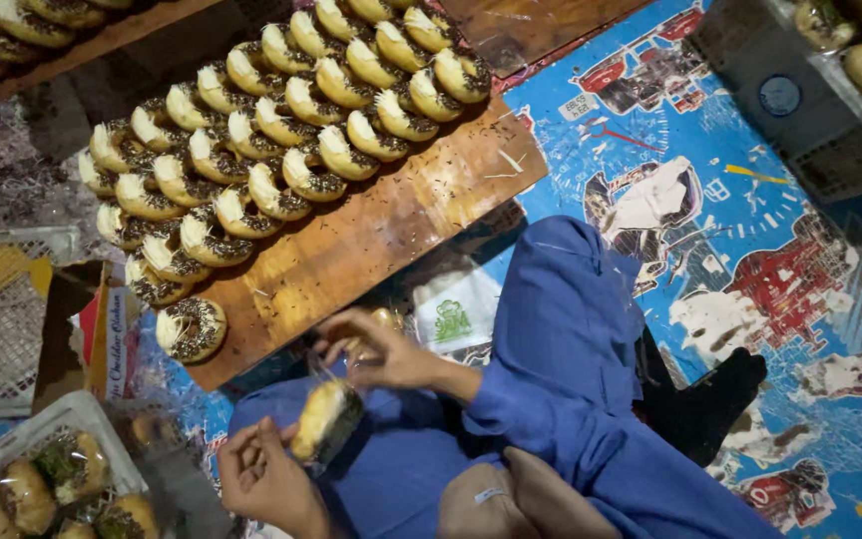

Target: The person sits on the floor and repeatedly picks up frosted doughnuts from a wooden board, places each into a clear plastic bag, and then places the bagged doughnut into a white plastic crate. The person continues this process for multiple doughnuts throughout the clip.

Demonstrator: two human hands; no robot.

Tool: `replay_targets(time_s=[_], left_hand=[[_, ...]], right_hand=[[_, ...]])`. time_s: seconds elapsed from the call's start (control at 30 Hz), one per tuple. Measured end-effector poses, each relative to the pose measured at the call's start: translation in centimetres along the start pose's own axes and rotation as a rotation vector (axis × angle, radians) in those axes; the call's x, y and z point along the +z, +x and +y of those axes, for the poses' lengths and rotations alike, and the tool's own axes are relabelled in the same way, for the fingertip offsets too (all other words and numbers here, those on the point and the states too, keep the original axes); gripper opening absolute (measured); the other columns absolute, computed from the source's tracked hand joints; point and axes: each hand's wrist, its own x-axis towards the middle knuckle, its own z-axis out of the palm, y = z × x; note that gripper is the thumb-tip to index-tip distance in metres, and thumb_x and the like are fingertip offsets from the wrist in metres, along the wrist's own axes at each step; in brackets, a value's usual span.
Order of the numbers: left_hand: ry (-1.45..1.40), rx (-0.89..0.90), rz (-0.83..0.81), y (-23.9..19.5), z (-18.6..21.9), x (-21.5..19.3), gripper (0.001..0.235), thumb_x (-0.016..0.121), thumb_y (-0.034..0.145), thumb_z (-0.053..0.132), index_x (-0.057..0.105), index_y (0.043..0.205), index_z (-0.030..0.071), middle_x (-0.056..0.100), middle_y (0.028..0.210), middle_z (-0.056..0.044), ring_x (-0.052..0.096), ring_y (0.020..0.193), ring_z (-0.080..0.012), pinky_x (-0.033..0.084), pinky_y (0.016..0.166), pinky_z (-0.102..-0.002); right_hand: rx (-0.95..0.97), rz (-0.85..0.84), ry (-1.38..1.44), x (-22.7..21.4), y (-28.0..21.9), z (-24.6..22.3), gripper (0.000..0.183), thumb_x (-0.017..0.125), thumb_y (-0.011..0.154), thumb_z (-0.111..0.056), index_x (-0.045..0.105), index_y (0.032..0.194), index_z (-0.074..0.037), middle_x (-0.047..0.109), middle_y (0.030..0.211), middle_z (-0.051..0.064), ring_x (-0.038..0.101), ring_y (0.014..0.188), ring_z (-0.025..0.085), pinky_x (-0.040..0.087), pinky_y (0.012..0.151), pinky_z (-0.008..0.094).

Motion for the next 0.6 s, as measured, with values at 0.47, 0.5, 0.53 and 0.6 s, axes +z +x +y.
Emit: replay_targets(time_s=[0.47, 0.5, 0.53, 0.6], left_hand=[[0.236, 0.186, 0.119, 0.5, -3.1, -5.2, 0.012, 0.072, 0.105, 0.001, 0.064, 0.098, -0.003, 0.071, 0.093, -0.012, 0.067, 0.085, -0.0168, 0.054, 0.083, -0.028], [0.357, 0.272, 0.105, 0.0, -3.6, -5.6, 0.012, 0.071, 0.105, 0.0, 0.065, 0.095, -0.004, 0.072, 0.091, -0.013, 0.065, 0.085, -0.0181, 0.052, 0.086, -0.03], [0.48, 0.355, 0.089, -0.7, -4.3, -6.1, 0.014, 0.07, 0.104, 0.0, 0.066, 0.093, -0.005, 0.072, 0.089, -0.014, 0.064, 0.086, -0.0193, 0.05, 0.09, -0.032], [0.362, 0.012, 0.114, -2.2, -6.5, -6.7, 0.011, 0.072, 0.1, 0.002, 0.065, 0.092, -0.003, 0.069, 0.085, -0.011, 0.065, 0.079, -0.0161, 0.052, 0.075, -0.029]], right_hand=[[-0.005, 0.219, -0.414, 2.5, 1.0, 10.9, 0.015, 0.074, 0.093, -0.016, 0.075, 0.09, -0.002, 0.074, 0.086, 0.004, 0.069, 0.081, 0.009, 0.053, 0.072, 0.026], [-0.054, 0.254, -0.492, 2.7, 0.3, 12.1, 0.015, 0.073, 0.093, -0.016, 0.077, 0.09, -0.002, 0.075, 0.086, 0.003, 0.069, 0.079, 0.008, 0.053, 0.069, 0.025], [0.058, 0.295, -0.416, 2.9, -0.8, 13.3, 0.017, 0.075, 0.094, -0.016, 0.075, 0.088, -0.001, 0.072, 0.081, 0.003, 0.065, 0.074, 0.008, 0.05, 0.065, 0.025], [0.285, 0.377, -0.267, 3.1, -3.3, 15.5, 0.023, 0.079, 0.095, -0.018, 0.072, 0.083, 0.001, 0.067, 0.071, 0.002, 0.056, 0.065, 0.007, 0.043, 0.057, 0.025]])
